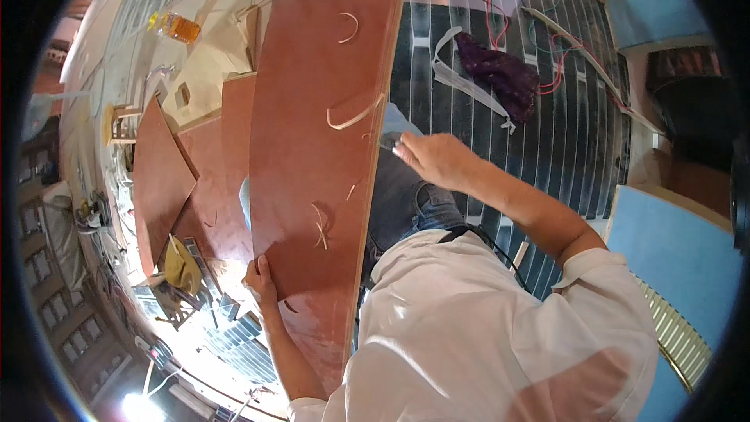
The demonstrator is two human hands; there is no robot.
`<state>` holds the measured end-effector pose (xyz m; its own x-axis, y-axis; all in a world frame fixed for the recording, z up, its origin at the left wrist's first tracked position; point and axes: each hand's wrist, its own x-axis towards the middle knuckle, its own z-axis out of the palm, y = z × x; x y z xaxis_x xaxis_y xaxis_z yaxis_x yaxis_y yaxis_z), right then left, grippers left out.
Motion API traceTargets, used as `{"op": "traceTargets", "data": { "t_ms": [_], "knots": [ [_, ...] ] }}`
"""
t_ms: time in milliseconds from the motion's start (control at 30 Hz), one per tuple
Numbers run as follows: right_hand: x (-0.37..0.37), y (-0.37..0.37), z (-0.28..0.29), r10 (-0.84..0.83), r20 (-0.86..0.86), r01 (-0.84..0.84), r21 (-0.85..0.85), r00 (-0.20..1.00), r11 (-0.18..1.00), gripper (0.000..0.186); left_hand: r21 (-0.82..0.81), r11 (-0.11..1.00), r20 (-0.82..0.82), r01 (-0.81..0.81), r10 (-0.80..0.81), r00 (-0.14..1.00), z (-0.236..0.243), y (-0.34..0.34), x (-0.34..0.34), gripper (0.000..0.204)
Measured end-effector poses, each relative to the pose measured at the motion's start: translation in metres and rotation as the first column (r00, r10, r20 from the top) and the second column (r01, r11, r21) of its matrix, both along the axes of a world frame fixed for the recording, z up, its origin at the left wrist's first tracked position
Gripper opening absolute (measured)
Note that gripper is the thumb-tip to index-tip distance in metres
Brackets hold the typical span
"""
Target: The person trims the edges of a large floor panel using a utility knife.
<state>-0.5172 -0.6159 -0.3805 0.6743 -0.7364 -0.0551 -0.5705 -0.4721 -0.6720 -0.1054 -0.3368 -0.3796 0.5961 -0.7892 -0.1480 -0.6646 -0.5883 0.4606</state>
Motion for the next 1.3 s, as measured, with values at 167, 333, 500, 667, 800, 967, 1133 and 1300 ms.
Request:
{"op": "traceTargets", "data": {
  "t_ms": [167,333,500,667,800,967,1133,1300],
  "knots": [
    [0.001,0.054,0.007,0.318,-0.032,-0.313,0.109,0.948,0.943,0.032,0.002,1.000,-0.001,0.017,-0.017,1.000,-0.003,0.000,0.000,0.052],
    [-0.001,0.032,0.024,-0.231,0.293,0.188,0.170,0.928,0.967,0.031,-0.050,0.998,-0.024,0.039,-0.040,0.999,-0.018,0.006,0.009,0.052],
    [-0.006,-0.041,0.037,-0.431,0.330,0.424,0.094,0.840,0.901,0.036,-0.113,0.992,-0.010,0.058,-0.060,0.998,-0.031,0.019,0.017,0.057],
    [-0.031,-0.147,0.065,-0.655,0.563,0.422,0.501,0.504,0.756,0.033,-0.070,0.995,-0.022,0.065,-0.067,0.998,-0.034,0.023,0.018,0.057],
    [-0.031,-0.182,0.081,-0.658,0.538,0.299,0.607,0.527,0.736,0.035,-0.052,0.997,0.047,0.062,-0.060,0.997,-0.040,0.031,0.021,0.065],
    [-0.024,-0.201,0.094,-0.636,0.585,0.246,0.609,0.502,0.754,0.034,-0.116,0.991,0.011,0.064,-0.063,0.998,-0.038,0.032,0.021,0.057],
    [-0.034,-0.201,0.090,-0.669,0.508,0.210,0.689,0.543,0.693,0.023,-0.149,0.987,0.019,0.066,-0.064,0.998,-0.037,0.032,0.022,0.059],
    [-0.038,-0.191,0.085,-0.699,0.541,0.111,0.748,0.468,0.654,0.023,-0.194,0.981,-0.014,0.030,-0.033,0.999,-0.049,0.041,0.031,0.063]
  ]
}}
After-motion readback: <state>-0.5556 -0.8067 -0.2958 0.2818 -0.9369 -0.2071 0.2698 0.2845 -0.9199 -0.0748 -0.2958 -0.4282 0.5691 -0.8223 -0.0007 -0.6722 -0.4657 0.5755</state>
